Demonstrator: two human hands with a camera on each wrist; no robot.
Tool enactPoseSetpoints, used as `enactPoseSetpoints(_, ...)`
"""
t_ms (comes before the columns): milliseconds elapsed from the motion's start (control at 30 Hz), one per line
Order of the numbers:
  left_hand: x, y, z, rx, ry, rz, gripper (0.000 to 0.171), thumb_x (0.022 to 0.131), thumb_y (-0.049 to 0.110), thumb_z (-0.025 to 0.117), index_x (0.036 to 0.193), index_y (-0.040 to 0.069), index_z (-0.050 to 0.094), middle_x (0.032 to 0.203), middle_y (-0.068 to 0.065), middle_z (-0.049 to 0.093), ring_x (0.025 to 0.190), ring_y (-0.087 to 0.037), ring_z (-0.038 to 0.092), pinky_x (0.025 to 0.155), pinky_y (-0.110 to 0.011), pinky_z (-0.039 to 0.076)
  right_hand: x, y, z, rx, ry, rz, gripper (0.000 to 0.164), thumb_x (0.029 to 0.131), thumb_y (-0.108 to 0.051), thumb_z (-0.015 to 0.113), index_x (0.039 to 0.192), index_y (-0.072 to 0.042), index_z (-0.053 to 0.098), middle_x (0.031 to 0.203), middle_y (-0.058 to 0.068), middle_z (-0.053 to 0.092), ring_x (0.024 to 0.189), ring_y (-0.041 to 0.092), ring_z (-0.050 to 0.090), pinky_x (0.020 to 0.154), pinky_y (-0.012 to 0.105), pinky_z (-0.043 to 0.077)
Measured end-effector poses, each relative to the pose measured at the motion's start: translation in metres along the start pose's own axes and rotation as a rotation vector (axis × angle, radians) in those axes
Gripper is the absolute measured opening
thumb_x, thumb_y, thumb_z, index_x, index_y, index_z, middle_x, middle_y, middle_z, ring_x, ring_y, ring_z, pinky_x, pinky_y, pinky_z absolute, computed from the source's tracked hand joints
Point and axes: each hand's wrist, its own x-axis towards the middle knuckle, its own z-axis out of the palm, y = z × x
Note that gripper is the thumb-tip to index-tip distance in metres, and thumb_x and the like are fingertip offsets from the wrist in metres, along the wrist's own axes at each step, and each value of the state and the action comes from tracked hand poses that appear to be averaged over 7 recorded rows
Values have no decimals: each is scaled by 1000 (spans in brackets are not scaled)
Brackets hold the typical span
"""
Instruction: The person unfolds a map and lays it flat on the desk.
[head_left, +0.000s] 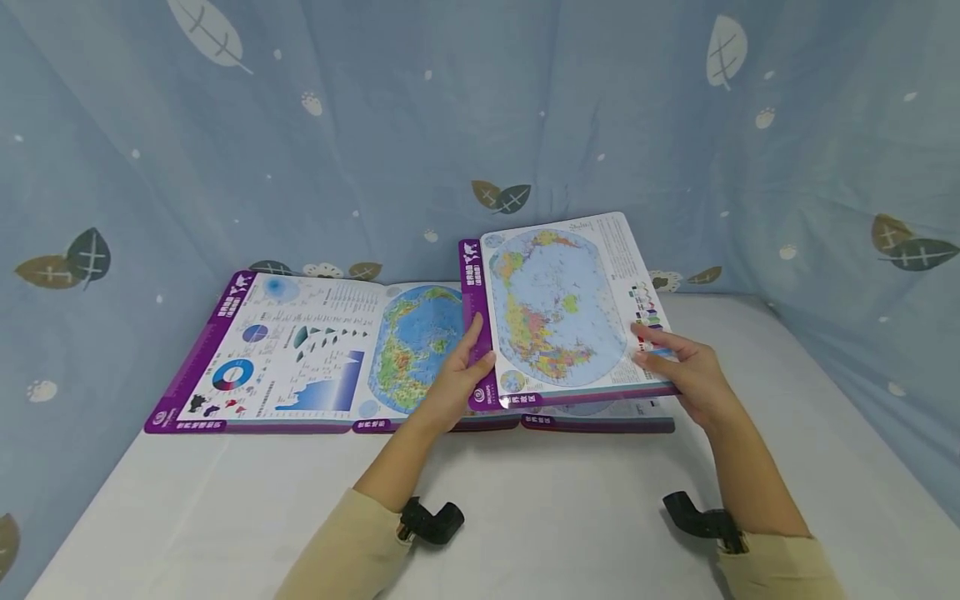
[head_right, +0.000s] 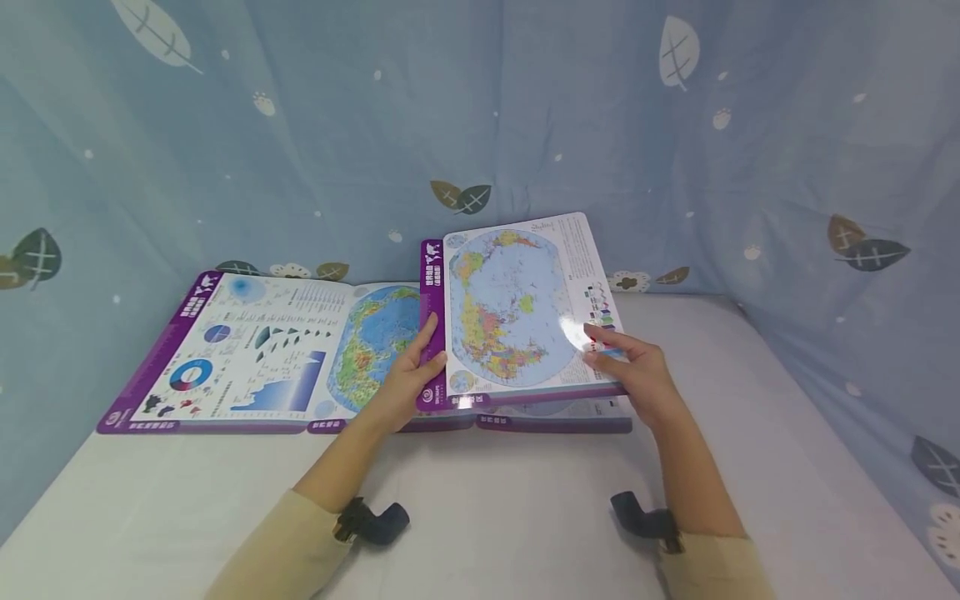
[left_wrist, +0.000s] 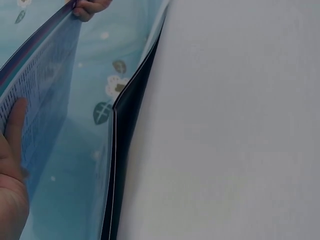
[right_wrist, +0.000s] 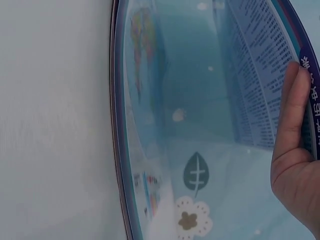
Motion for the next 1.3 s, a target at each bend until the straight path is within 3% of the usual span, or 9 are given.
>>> enactPoseSetpoints(100,-1,2,-6,0,15,-15,63,102,14,40,153,27,6,160,-1,0,142,-27,22,103,-31,42,3,0,7,-2,-3,-5,49,86,-30,69,133,-28,55,149,21,29,84,8,65,72,21,55)
enactPoseSetpoints(300,-5,5,-19,-24,31,-33,62,102,12,38,153,29,6,157,-7,14,125,-31,48,91,-27,51,8,0,21,26,-25,-28,49,85,-29,71,132,-24,57,129,6,50,81,9,67,71,23,56)
enactPoseSetpoints(433,-7,6,-26,-19,17,-32,63,102,12,38,153,28,5,157,-9,14,114,-19,55,87,-24,53,10,1,27,70,-41,-28,48,85,-26,72,131,-24,59,119,-5,54,80,11,68,69,24,57)
enactPoseSetpoints(767,-17,11,-47,30,55,-45,63,102,12,39,153,30,7,155,-10,19,98,-8,61,83,-22,54,14,-2,50,22,-53,-63,52,87,-28,69,136,-17,53,140,17,45,87,9,66,75,23,56)
enactPoseSetpoints(933,-24,13,-59,54,60,-51,63,102,13,39,153,28,5,156,-11,15,100,-9,60,85,-22,53,17,-2,64,-26,-49,-76,54,87,-27,69,136,-12,51,144,14,43,105,15,58,78,19,52)
enactPoseSetpoints(1000,-26,13,-64,62,62,-57,63,102,13,39,153,29,5,156,-12,17,102,-10,59,85,-23,53,19,-1,68,-35,-49,-78,53,87,-27,69,135,-12,52,145,12,41,112,23,54,79,20,52)
enactPoseSetpoints(1100,-30,14,-70,82,63,-61,62,103,15,38,153,30,5,156,-11,17,106,-13,59,86,-24,53,21,-2,75,-45,-55,-88,53,87,-27,69,135,-11,52,147,11,40,123,31,46,88,27,49)
enactPoseSetpoints(1167,-32,14,-73,88,60,-58,60,103,16,36,153,30,5,156,-10,17,111,-16,57,87,-24,53,22,-2,77,-47,-61,-94,53,87,-27,69,135,-11,52,147,13,40,127,35,43,96,39,45)
enactPoseSetpoints(1300,-33,15,-78,113,62,-48,58,103,19,35,153,31,6,157,-8,15,124,-25,48,89,-22,51,23,-3,81,-55,-61,-114,53,87,-27,69,135,-11,53,147,12,41,136,35,33,109,58,26)
